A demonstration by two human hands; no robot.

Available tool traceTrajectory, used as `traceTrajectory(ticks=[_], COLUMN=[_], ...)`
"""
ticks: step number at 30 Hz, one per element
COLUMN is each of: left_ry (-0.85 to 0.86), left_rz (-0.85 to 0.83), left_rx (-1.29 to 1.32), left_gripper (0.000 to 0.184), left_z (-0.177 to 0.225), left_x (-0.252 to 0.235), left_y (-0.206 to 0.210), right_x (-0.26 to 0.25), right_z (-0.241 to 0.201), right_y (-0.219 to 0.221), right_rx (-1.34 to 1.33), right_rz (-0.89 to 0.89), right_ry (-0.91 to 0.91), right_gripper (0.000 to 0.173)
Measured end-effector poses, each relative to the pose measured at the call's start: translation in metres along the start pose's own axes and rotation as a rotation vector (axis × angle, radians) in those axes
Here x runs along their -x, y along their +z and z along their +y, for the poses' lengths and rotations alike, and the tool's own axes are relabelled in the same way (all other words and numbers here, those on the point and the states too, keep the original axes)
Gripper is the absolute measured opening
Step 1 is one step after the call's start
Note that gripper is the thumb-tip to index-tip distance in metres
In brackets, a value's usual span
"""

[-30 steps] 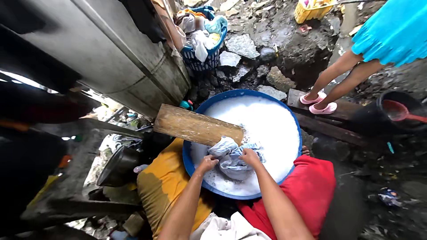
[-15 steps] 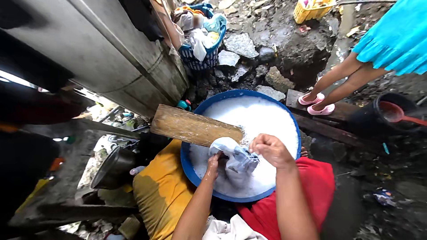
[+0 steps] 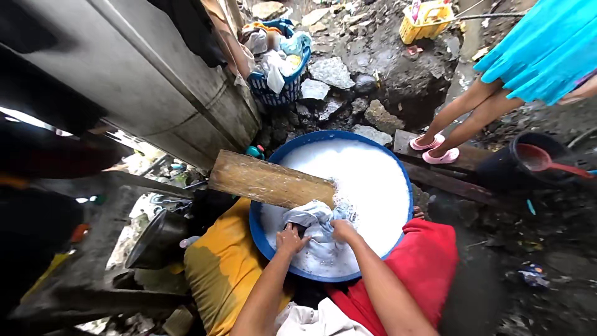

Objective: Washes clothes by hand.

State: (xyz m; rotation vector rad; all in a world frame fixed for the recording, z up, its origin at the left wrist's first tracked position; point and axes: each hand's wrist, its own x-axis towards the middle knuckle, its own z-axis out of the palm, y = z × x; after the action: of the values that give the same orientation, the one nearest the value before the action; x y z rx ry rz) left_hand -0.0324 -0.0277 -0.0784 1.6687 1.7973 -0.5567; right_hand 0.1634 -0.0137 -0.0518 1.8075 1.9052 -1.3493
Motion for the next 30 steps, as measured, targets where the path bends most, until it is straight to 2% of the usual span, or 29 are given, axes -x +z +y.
traceTrajectory(ticks=[1,3,6,9,10,13,15,17,19,21,23,25,30], left_ry=[0.005,0.019,0.018,0.052,0.082,0.298,0.427,0.464,0.389,0.338,0.301,0.285,0.268], left_rz=[-0.008,-0.041,-0.045,0.094,0.189,0.642,0.78,0.746,0.586,0.507,0.531,0.589,0.622], left_rx=[-0.027,-0.077,-0.1,-0.142,-0.144,-0.152,-0.159,-0.176,-0.155,-0.135,-0.086,-0.03,-0.005], left_gripper=[0.087,0.089,0.071,0.057,0.051,0.029,0.024,0.021,0.023,0.027,0.032,0.036,0.039], left_z=[-0.006,-0.018,-0.033,-0.04,-0.043,-0.066,-0.075,-0.079,-0.079,-0.091,-0.103,-0.109,-0.113], left_x=[0.001,0.006,0.025,0.061,0.078,0.106,0.099,0.07,0.028,-0.019,-0.049,-0.061,-0.067], left_y=[0.0,-0.004,-0.022,-0.063,-0.079,-0.114,-0.143,-0.168,-0.182,-0.177,-0.163,-0.154,-0.144], right_x=[0.007,0.032,0.074,0.093,0.094,0.083,0.06,0.021,-0.014,-0.036,-0.048,-0.059,-0.08], right_z=[-0.007,-0.021,-0.019,0.005,0.013,0.025,0.021,0.019,0.024,0.041,0.069,0.092,0.1], right_y=[-0.011,-0.035,-0.058,-0.072,-0.075,-0.08,-0.088,-0.091,-0.092,-0.087,-0.074,-0.061,-0.051], right_rx=[-0.009,-0.066,-0.171,-0.304,-0.344,-0.476,-0.505,-0.499,-0.471,-0.423,-0.386,-0.37,-0.438], right_rz=[-0.015,0.081,0.345,0.624,0.696,0.841,0.883,0.865,0.758,0.674,0.658,0.652,0.58], right_ry=[-0.109,-0.323,-0.523,-0.566,-0.55,-0.449,-0.322,-0.132,0.09,0.287,0.44,0.543,0.665], right_gripper=[0.034,0.024,0.016,0.008,0.008,0.013,0.015,0.033,0.05,0.057,0.062,0.073,0.078])
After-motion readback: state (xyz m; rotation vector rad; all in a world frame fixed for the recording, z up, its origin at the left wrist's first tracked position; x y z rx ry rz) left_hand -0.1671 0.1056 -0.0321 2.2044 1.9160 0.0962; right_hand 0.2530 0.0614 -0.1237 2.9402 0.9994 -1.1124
